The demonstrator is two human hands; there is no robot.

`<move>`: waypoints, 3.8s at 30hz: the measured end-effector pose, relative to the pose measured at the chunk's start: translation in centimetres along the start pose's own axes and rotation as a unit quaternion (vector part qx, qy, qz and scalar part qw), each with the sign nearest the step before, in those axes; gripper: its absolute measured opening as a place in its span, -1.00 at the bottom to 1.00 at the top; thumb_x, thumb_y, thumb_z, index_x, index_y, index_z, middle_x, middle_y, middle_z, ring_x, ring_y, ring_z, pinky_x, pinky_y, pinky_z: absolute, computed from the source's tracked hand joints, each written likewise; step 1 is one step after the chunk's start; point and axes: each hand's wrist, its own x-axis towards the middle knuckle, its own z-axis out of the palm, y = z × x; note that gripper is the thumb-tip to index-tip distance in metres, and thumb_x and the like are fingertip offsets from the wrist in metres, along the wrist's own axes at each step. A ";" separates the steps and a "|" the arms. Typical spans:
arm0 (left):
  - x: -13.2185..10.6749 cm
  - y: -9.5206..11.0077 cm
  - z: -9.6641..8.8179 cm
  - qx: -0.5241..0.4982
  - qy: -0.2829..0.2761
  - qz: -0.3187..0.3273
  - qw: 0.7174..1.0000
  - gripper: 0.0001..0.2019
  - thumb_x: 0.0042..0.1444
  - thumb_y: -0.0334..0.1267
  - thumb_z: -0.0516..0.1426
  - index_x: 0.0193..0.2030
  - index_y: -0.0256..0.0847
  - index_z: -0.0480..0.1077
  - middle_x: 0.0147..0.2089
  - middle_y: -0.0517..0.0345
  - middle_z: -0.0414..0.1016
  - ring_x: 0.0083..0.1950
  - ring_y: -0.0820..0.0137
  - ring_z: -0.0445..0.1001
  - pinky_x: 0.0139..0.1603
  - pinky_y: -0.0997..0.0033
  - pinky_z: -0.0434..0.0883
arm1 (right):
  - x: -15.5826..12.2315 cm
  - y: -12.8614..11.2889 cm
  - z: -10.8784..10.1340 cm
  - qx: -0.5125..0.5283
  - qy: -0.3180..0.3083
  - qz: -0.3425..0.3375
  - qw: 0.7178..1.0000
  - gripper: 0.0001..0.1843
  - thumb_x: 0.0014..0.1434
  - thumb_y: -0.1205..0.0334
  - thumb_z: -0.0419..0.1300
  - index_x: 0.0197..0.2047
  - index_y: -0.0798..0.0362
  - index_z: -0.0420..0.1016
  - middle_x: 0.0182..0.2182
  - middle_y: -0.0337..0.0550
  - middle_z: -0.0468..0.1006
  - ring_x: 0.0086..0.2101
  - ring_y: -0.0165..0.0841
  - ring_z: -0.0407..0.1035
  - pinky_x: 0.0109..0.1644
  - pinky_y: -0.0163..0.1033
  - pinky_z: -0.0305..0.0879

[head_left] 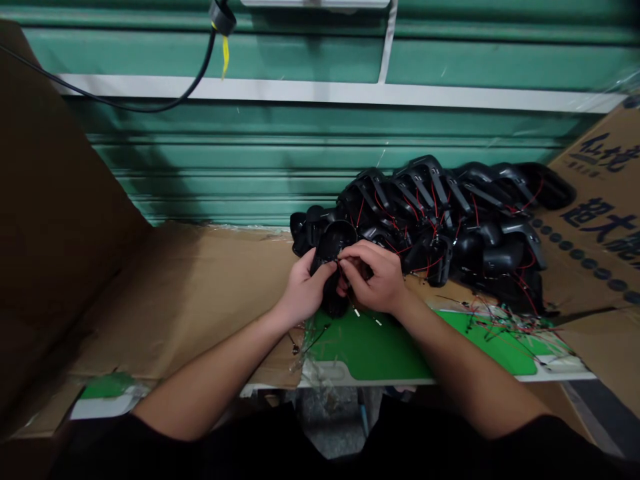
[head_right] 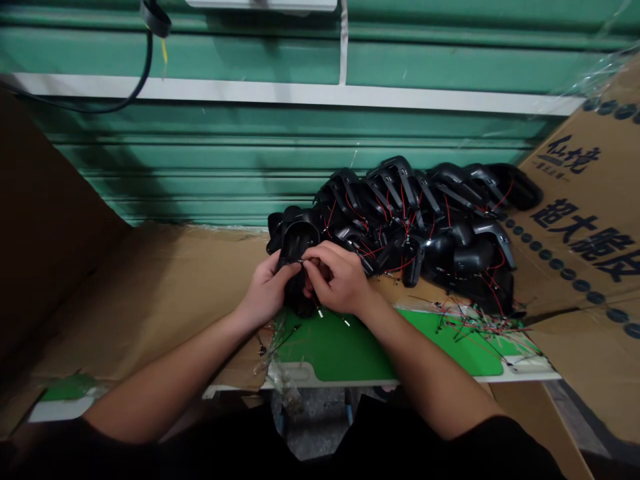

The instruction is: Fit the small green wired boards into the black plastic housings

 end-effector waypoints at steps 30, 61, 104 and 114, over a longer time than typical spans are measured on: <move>-1.0 -0.7 0.7 -0.006 0.019 0.012 1.000 -0.66 0.11 -0.20 0.13 0.00 -0.22 0.19 -0.42 0.31 0.32 -0.54 0.56 0.38 -0.54 0.52 0.39 | -1.0 -0.4 2.2 -0.103 0.034 -0.057 0.993 -0.85 0.43 0.41 0.12 0.00 0.07 0.46 -0.19 0.01 0.59 -0.21 -0.29 0.51 -0.20 -0.19 0.44; -0.9 -1.1 -0.3 0.043 0.003 0.025 0.999 -0.59 0.20 -0.10 0.16 0.13 -0.16 0.23 -0.39 0.24 0.42 -0.52 0.54 0.41 -0.51 0.52 0.40 | -0.4 -0.7 2.2 0.244 0.077 0.314 0.914 -0.42 0.18 0.04 0.45 -0.23 -0.04 0.03 -0.36 -0.34 0.29 -0.59 -0.52 0.26 -0.62 -0.32 0.29; 1.0 0.1 -3.8 0.359 0.063 0.250 0.897 -0.61 0.32 -0.01 0.11 -0.36 -0.32 0.42 -0.25 0.13 0.47 -0.23 0.71 0.37 -0.15 0.61 0.31 | 5.6 14.0 -24.8 -0.576 0.037 0.179 0.797 -0.43 0.42 -0.14 0.09 0.18 0.14 0.58 0.01 0.22 0.59 -0.04 0.05 0.49 -0.01 0.00 0.38; -0.9 8.3 -4.3 0.102 0.230 0.483 0.839 -0.86 0.18 -0.30 0.21 -0.26 -0.38 0.42 -0.28 0.11 0.51 -0.26 0.52 0.54 -0.23 0.44 0.51 | 5.1 12.7 -26.3 -0.549 -0.034 0.189 0.814 -0.26 0.40 -0.24 0.05 0.33 0.16 0.51 0.11 0.26 0.59 0.13 0.17 0.44 0.22 0.17 0.38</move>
